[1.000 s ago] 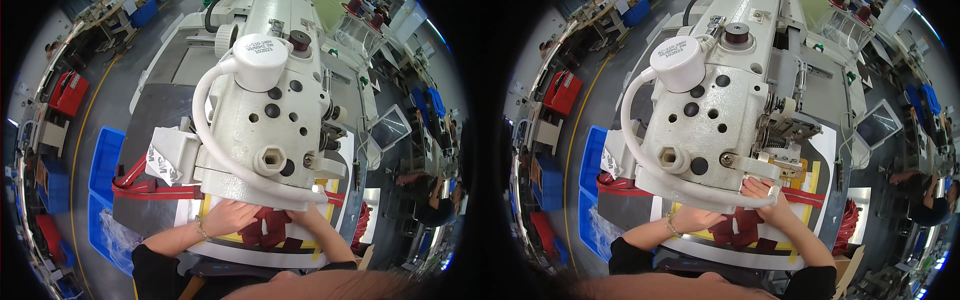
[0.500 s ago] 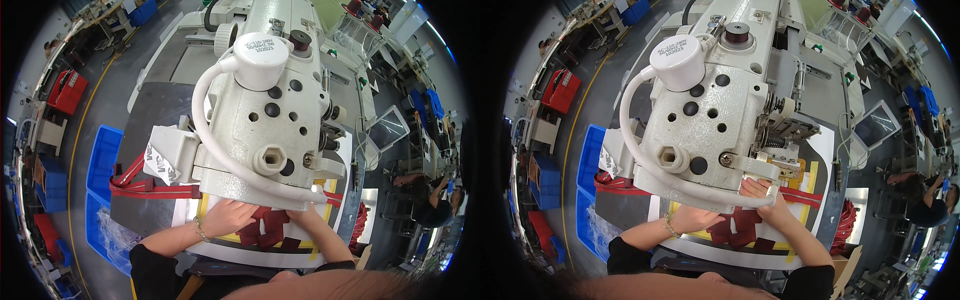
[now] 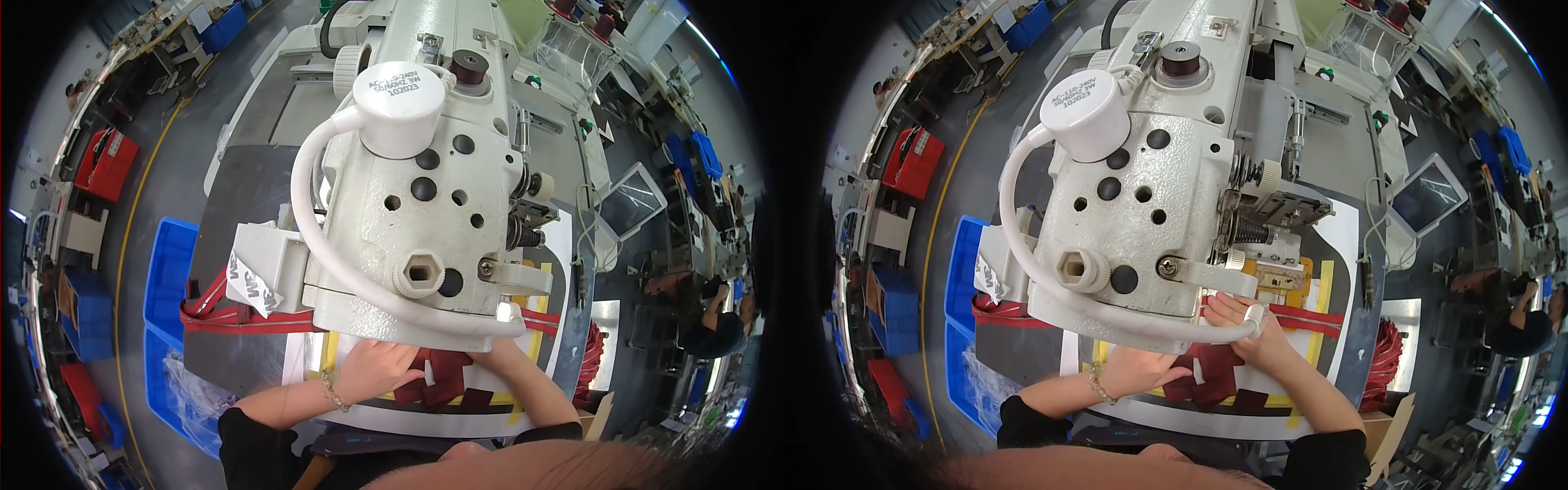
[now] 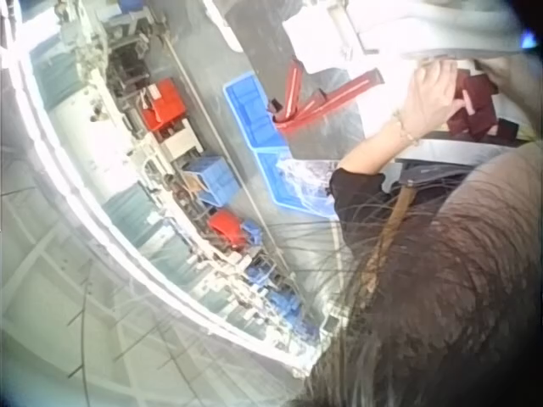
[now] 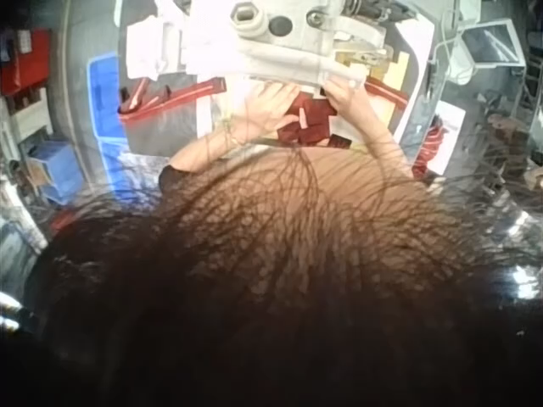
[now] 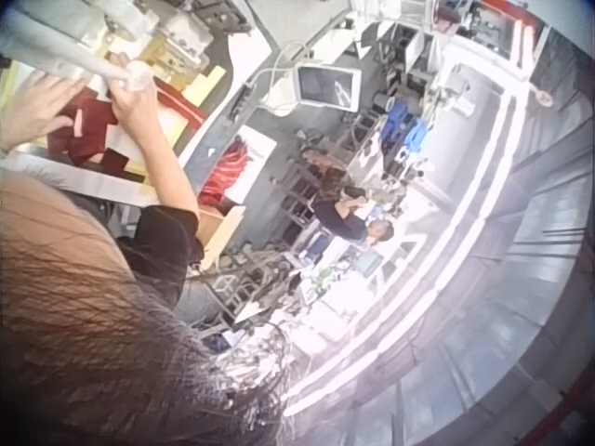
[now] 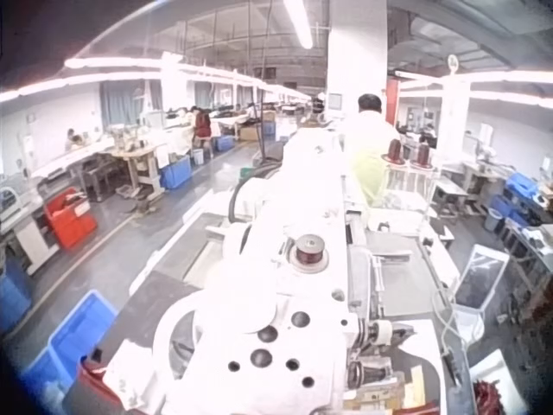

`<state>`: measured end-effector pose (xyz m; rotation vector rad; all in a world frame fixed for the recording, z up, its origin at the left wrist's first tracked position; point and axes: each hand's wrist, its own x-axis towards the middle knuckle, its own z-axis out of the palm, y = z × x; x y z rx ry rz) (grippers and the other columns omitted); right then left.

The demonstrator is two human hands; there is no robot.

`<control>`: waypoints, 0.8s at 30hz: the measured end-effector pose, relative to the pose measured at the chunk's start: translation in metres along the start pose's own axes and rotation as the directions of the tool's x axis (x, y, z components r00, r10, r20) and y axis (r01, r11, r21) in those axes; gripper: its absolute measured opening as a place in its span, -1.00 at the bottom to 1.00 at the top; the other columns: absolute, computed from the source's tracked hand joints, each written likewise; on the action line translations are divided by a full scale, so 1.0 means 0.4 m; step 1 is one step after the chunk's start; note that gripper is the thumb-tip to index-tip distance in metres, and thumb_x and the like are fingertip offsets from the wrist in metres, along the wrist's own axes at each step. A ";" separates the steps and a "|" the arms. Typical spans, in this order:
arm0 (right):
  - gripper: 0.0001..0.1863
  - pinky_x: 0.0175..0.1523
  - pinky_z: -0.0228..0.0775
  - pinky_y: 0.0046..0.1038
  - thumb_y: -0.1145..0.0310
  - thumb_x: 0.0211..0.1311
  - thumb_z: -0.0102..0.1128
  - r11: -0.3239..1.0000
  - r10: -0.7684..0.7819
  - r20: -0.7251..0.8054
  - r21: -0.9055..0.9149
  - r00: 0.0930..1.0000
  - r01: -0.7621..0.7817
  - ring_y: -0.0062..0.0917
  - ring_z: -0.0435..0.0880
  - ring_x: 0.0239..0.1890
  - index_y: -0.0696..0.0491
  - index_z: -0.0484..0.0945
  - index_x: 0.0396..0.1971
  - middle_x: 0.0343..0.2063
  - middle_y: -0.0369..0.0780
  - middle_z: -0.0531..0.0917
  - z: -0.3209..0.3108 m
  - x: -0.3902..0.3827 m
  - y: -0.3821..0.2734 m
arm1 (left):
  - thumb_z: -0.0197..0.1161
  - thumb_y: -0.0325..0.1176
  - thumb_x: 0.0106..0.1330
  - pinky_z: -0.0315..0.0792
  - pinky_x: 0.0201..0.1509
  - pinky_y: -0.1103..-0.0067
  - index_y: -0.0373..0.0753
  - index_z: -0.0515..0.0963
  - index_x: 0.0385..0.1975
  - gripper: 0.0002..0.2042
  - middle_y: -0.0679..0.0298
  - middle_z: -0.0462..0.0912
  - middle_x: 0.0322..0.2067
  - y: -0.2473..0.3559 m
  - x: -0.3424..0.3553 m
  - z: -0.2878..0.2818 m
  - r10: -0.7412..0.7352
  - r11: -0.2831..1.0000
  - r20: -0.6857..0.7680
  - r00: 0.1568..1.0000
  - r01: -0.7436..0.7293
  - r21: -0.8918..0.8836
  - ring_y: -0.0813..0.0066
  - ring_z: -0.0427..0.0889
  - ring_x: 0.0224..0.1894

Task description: Operating an industrial sewing machine to join red leather pieces.

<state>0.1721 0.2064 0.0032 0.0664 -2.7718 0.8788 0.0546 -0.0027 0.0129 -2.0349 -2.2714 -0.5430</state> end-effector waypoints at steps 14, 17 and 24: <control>-0.61 0.04 0.40 -0.25 0.41 -0.09 0.28 0.974 -0.147 0.014 -0.172 0.989 0.147 -0.39 0.59 -0.05 0.07 0.55 -0.15 -0.07 -0.19 0.59 -0.002 0.016 -0.020 | 0.21 0.11 0.11 0.26 -0.18 0.61 -0.26 0.50 -0.05 -0.43 0.32 0.54 -0.13 0.001 0.007 -0.011 0.014 0.999 0.013 1.000 -0.014 0.031 0.54 0.46 -0.19; -0.64 0.02 0.40 -0.27 0.36 -0.09 0.30 0.966 -0.202 0.020 -0.163 0.979 0.203 -0.42 0.61 -0.11 0.07 0.56 -0.21 -0.13 -0.20 0.60 0.010 0.034 -0.023 | 0.24 0.07 0.09 0.27 -0.17 0.60 -0.27 0.49 -0.01 -0.42 0.33 0.53 -0.11 0.002 0.007 -0.017 0.015 0.999 0.029 0.999 -0.016 0.039 0.55 0.45 -0.17; -0.75 -0.06 0.43 -0.32 0.35 -0.08 0.29 0.926 -0.281 -0.037 -0.272 0.959 0.261 -0.43 0.62 -0.15 0.06 0.57 -0.33 -0.24 -0.24 0.63 0.022 0.050 -0.021 | 0.29 -0.07 0.06 0.31 -0.13 0.56 -0.27 0.50 -0.05 -0.49 0.35 0.54 -0.18 -0.026 0.011 -0.025 0.052 0.999 -0.035 0.998 -0.052 -0.007 0.51 0.48 -0.19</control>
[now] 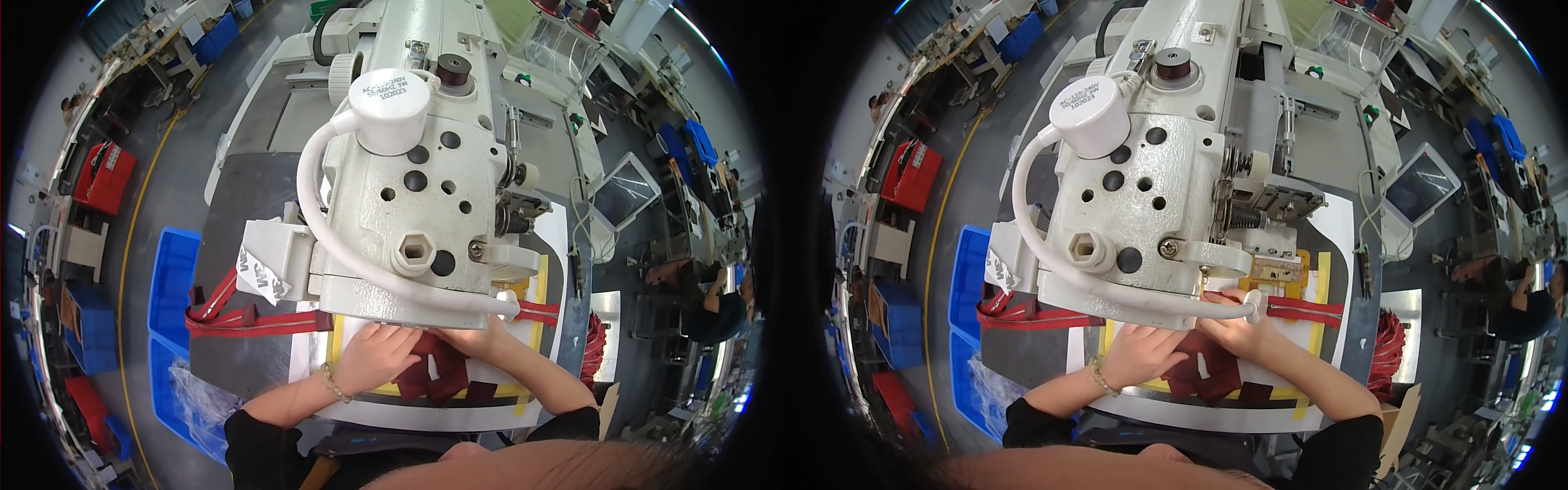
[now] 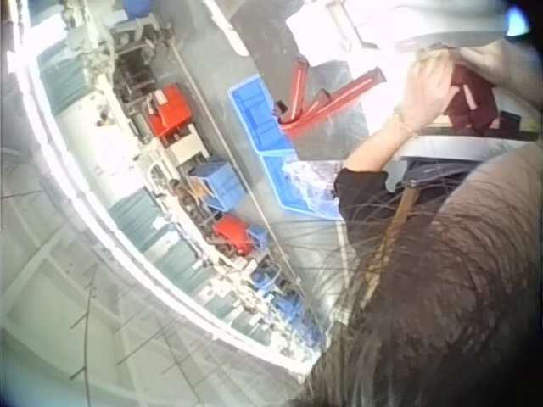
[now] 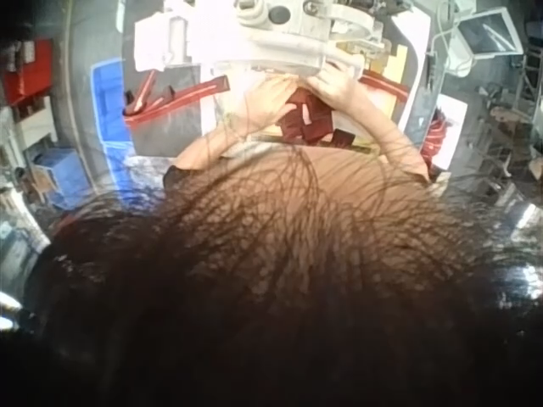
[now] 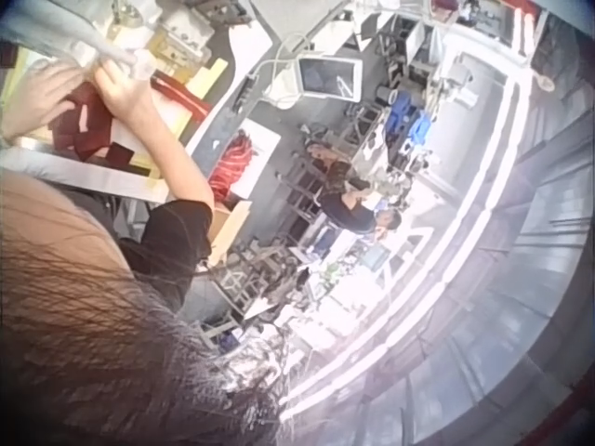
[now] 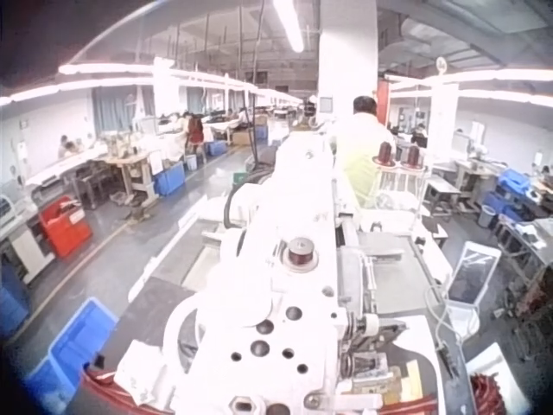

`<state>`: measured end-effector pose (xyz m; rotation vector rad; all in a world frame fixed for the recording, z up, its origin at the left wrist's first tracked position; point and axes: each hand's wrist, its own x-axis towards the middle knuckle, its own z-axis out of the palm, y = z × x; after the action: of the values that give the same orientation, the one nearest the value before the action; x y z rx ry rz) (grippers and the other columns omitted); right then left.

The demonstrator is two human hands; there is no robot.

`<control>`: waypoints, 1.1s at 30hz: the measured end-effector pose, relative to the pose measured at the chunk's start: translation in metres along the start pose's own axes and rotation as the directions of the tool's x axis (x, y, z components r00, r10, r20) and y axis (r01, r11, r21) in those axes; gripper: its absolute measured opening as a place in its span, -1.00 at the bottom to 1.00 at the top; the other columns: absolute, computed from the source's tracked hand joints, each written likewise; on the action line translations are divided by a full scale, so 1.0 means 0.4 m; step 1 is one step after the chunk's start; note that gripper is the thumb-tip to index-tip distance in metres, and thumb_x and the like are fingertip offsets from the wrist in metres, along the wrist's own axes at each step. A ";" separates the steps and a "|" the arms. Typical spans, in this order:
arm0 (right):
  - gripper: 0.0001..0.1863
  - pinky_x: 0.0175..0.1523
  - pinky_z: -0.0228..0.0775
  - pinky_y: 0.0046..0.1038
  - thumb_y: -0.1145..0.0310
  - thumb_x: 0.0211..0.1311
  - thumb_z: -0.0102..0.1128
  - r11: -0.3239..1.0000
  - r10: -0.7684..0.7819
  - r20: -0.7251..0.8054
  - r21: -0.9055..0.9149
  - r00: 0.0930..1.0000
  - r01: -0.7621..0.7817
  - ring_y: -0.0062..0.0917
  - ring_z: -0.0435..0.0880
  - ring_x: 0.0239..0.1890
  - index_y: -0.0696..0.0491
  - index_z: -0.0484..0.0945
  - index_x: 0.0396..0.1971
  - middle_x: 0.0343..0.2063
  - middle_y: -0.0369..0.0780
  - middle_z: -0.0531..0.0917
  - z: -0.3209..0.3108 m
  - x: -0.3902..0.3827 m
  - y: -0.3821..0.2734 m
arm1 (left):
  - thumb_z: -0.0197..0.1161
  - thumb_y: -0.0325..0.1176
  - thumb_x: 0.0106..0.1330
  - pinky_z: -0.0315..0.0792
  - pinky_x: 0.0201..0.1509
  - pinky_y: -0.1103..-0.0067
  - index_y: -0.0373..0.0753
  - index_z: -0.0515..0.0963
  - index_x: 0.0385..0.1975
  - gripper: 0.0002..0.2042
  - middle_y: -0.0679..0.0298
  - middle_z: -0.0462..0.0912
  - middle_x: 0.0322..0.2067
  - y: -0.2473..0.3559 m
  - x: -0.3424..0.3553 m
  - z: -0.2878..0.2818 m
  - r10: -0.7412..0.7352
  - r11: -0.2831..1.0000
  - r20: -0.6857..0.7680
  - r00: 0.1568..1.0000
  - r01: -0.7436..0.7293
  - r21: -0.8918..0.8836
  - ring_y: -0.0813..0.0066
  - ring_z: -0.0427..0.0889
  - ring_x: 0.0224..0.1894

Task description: Operating an industrial sewing machine to join red leather pieces.

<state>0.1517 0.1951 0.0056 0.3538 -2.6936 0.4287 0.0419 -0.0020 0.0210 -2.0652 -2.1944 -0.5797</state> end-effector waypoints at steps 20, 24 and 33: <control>-0.81 -0.11 0.48 -0.34 0.43 -0.08 0.22 0.986 0.091 -0.034 0.146 0.995 -0.085 -0.37 0.63 -0.18 0.09 0.57 -0.37 -0.28 -0.18 0.63 0.009 -0.007 -0.011 | 0.22 -0.34 0.19 0.45 -0.08 0.36 -0.25 0.61 -0.21 -0.79 0.15 0.64 -0.27 -0.146 -0.008 0.026 -0.005 0.974 -0.045 0.999 -0.006 -0.227 0.20 0.60 -0.22; -0.80 -0.14 0.49 -0.36 0.45 -0.07 0.21 0.988 0.110 -0.062 0.113 0.992 -0.102 -0.38 0.63 -0.18 0.08 0.57 -0.35 -0.28 -0.20 0.63 0.013 -0.006 -0.015 | 0.23 -0.32 0.19 0.44 -0.07 0.36 -0.24 0.61 -0.22 -0.79 0.17 0.64 -0.25 -0.146 0.000 0.026 0.018 0.972 -0.036 0.999 -0.026 -0.234 0.20 0.60 -0.20; -0.76 -0.27 0.51 -0.59 0.45 -0.04 0.21 0.998 0.025 -0.045 -0.056 0.999 -0.028 -0.55 0.63 -0.21 0.04 0.58 -0.28 -0.26 -0.35 0.62 -0.003 -0.005 -0.018 | 0.23 -0.28 0.17 0.41 0.08 0.38 -0.17 0.63 -0.26 -0.80 0.26 0.64 -0.23 -0.133 -0.022 0.035 0.116 0.992 0.008 0.993 -0.116 0.044 0.32 0.59 -0.09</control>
<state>0.1560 0.1893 0.0077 0.2897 -2.6639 0.3633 -0.0066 -0.0071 -0.0063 -2.1562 -2.0533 -0.5094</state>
